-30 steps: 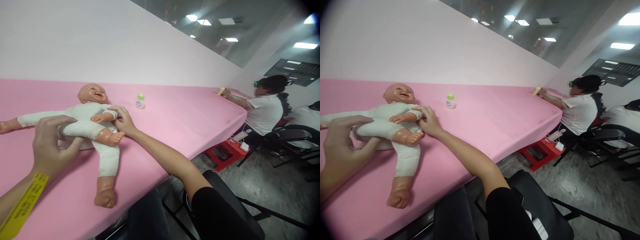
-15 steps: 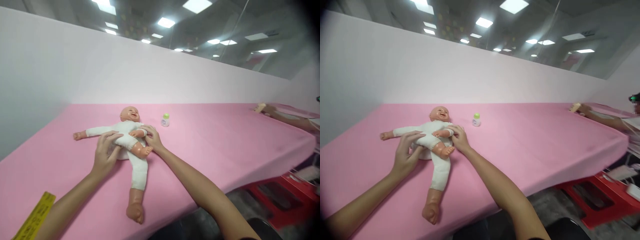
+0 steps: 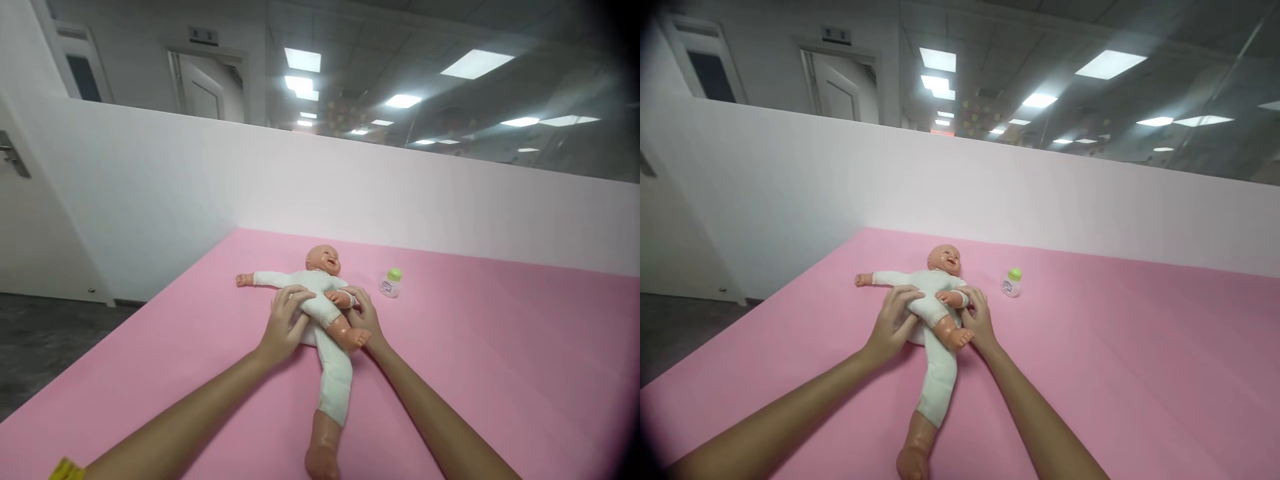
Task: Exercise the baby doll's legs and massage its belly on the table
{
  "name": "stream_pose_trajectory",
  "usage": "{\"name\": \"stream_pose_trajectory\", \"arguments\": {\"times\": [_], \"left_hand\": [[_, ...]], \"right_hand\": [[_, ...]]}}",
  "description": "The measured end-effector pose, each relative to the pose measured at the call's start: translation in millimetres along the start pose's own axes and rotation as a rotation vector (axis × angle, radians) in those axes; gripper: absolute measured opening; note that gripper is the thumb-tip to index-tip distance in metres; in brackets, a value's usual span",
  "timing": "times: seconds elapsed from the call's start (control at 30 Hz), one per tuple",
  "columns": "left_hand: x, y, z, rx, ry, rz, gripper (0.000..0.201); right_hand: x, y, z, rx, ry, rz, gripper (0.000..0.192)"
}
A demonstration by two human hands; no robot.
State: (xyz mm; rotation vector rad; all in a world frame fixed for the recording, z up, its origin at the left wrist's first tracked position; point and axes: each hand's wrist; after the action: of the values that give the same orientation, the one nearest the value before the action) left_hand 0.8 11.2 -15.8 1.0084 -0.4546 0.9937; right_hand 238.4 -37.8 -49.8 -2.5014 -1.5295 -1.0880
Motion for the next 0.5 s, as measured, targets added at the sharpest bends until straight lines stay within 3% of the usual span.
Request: {"name": "stream_pose_trajectory", "arguments": {"times": [0.23,0.4,0.5], "left_hand": [[0,0.1,3,-0.056,0.009,0.001,0.044],[0,-0.1,4,-0.065,0.006,0.002,0.046],[0,-0.3,5,-0.067,0.002,0.009,0.047]], "right_hand": [[-2,1,-5,0.014,-0.061,-0.015,0.033],[-3,3,-12,-0.112,0.041,-0.042,0.026],[-4,1,-13,-0.108,0.027,-0.013,0.027]]}}
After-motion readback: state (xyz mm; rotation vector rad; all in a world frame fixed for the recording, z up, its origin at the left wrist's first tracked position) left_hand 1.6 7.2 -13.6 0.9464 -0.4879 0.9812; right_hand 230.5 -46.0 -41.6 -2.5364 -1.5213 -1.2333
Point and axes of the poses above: each hand's wrist, its own x-axis towards the middle knuckle, its own y-axis out of the back of the hand, z = x × y, and after that the axes turned 5 degrees about -z, right-handed
